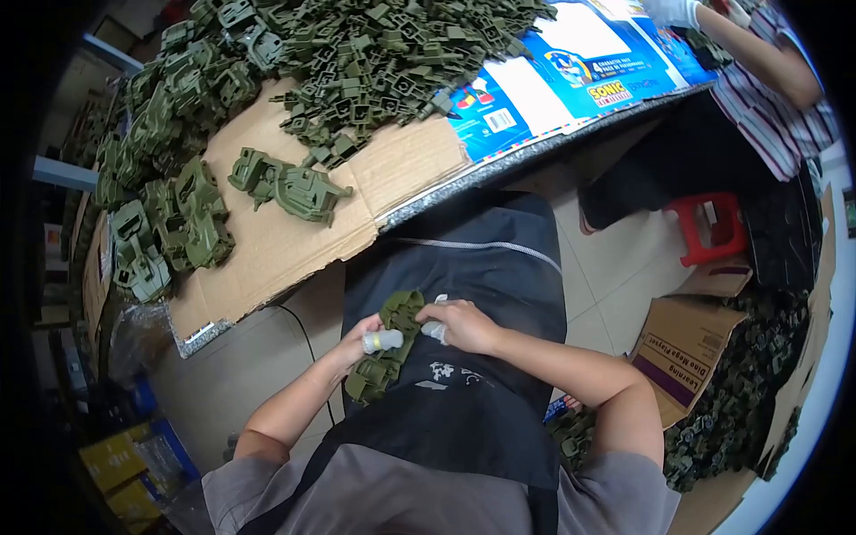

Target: The person assembles or inspects green plastic toy tank parts by hand at a factory workstation.

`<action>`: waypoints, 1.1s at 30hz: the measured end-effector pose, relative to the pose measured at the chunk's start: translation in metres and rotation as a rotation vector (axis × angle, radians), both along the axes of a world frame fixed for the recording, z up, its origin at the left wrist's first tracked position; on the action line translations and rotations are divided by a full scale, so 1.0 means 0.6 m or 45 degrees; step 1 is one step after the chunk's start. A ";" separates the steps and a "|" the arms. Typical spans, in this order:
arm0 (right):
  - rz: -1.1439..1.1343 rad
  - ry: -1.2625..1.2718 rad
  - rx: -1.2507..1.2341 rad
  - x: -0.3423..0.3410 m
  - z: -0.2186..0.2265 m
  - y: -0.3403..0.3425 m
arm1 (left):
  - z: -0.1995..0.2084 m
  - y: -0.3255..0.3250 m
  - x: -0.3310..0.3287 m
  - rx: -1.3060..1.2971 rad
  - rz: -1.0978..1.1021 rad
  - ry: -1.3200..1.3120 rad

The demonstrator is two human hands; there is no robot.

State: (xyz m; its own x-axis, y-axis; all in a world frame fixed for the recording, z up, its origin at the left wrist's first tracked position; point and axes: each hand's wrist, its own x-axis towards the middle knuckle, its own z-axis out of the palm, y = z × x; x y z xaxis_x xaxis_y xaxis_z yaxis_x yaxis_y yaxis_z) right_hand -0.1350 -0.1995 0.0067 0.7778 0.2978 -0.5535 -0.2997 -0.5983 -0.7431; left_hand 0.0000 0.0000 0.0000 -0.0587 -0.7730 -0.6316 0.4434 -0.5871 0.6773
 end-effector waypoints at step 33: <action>-0.438 -1.089 -1.001 0.219 0.197 -0.269 | 0.022 -0.002 0.001 -0.486 0.865 0.673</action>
